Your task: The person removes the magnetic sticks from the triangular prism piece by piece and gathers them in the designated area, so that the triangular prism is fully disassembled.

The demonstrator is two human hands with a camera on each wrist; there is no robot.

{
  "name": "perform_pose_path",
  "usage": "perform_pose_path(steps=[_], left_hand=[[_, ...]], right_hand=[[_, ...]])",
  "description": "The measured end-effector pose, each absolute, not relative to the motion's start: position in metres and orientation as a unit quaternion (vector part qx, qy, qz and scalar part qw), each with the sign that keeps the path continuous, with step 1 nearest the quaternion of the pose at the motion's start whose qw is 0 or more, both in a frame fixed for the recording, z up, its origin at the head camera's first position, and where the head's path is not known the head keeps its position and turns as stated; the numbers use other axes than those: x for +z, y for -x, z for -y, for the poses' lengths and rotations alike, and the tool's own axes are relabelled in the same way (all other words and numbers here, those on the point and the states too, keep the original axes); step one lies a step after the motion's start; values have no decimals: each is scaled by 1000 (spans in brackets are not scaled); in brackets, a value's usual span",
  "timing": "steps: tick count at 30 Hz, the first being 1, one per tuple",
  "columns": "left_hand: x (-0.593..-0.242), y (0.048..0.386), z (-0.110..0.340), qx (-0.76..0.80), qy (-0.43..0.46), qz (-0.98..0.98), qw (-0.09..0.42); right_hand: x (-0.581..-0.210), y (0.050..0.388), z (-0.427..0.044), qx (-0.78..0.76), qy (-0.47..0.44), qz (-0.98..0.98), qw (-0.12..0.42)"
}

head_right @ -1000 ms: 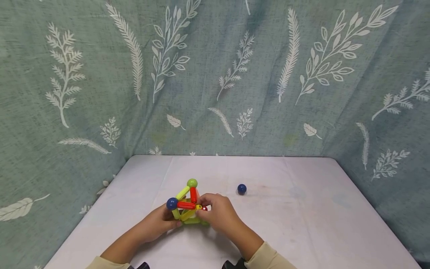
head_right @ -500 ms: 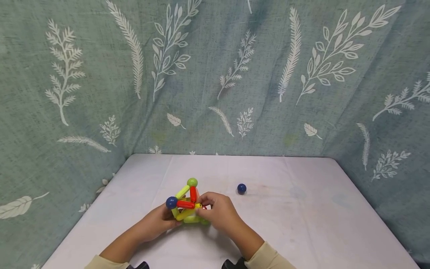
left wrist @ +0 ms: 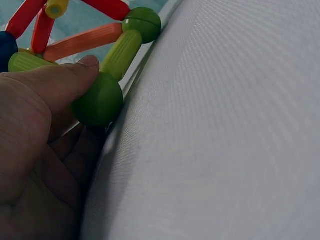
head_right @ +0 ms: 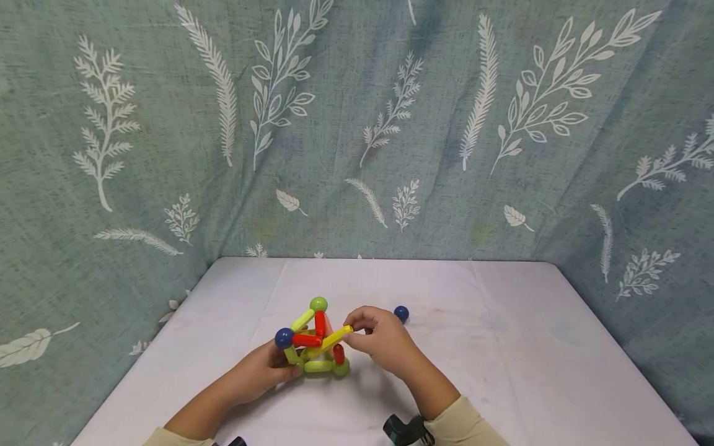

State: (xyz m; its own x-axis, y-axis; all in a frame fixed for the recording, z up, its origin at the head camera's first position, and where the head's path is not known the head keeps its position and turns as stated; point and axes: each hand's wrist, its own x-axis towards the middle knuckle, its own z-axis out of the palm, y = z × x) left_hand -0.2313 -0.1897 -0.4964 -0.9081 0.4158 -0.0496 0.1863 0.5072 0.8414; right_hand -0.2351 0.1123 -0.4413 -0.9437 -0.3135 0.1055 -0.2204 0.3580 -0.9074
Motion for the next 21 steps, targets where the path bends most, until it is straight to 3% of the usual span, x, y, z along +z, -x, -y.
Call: perform_pose_path(steps=[21], left_hand=[[-497,233,190,468,-184,-858,108]], right_hand=[[-445,265,-205,-597,-4,-802,22]])
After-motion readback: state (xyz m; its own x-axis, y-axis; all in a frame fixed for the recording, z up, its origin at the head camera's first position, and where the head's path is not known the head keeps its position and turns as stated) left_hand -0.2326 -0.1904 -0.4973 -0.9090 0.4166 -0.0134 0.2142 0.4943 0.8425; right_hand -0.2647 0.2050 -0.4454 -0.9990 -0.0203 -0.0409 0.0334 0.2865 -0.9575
